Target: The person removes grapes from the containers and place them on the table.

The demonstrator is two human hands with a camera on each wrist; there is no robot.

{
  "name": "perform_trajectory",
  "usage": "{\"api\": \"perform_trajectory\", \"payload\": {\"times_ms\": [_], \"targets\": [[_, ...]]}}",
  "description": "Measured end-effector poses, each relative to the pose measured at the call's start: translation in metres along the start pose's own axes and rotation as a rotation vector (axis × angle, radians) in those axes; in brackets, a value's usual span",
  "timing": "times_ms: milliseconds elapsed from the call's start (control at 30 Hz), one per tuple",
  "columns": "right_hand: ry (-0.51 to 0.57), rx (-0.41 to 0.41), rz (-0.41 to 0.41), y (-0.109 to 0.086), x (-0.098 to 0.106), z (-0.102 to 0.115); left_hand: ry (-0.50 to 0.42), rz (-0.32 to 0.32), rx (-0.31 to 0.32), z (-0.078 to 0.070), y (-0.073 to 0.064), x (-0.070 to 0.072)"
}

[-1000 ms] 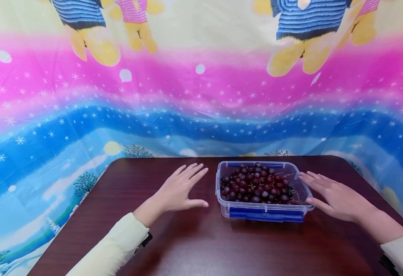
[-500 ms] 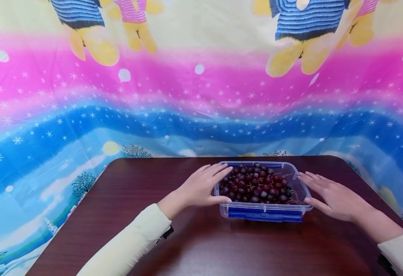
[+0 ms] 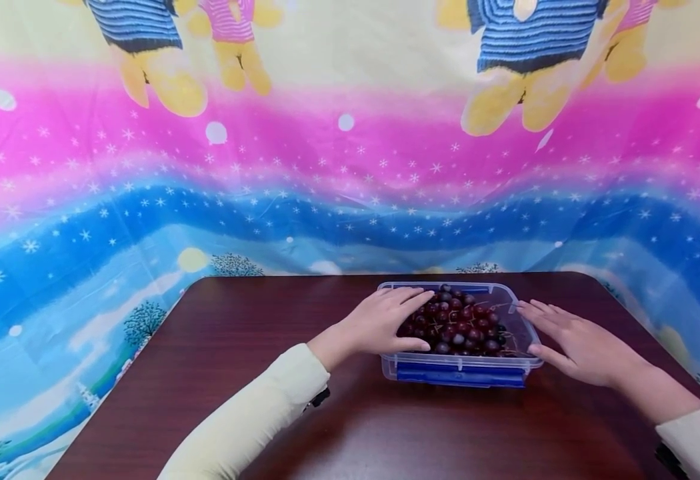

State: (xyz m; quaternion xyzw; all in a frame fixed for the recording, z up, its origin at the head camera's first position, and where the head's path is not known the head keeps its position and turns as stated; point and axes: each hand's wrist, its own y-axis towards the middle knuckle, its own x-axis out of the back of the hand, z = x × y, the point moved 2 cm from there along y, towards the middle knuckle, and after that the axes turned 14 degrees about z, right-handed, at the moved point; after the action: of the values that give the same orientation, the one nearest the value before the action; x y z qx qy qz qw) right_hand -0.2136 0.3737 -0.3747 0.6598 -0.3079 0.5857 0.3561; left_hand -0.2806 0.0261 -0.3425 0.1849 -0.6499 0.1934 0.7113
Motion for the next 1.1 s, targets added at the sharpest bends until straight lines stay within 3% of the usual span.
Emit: {"api": "perform_trajectory", "payload": {"times_ms": [267,833,1100], "targets": [[0.015,-0.006,0.007,0.000,-0.001,0.000,0.005,0.053,0.043,-0.003,0.018,-0.002],[0.002,0.004,-0.012,0.000,-0.001,0.001,0.046,0.189,0.046,-0.013,0.043,-0.010],[0.006,0.006,-0.017,0.000,-0.002,0.000,0.067,0.184,0.061,-0.017,0.047,-0.010]]}}
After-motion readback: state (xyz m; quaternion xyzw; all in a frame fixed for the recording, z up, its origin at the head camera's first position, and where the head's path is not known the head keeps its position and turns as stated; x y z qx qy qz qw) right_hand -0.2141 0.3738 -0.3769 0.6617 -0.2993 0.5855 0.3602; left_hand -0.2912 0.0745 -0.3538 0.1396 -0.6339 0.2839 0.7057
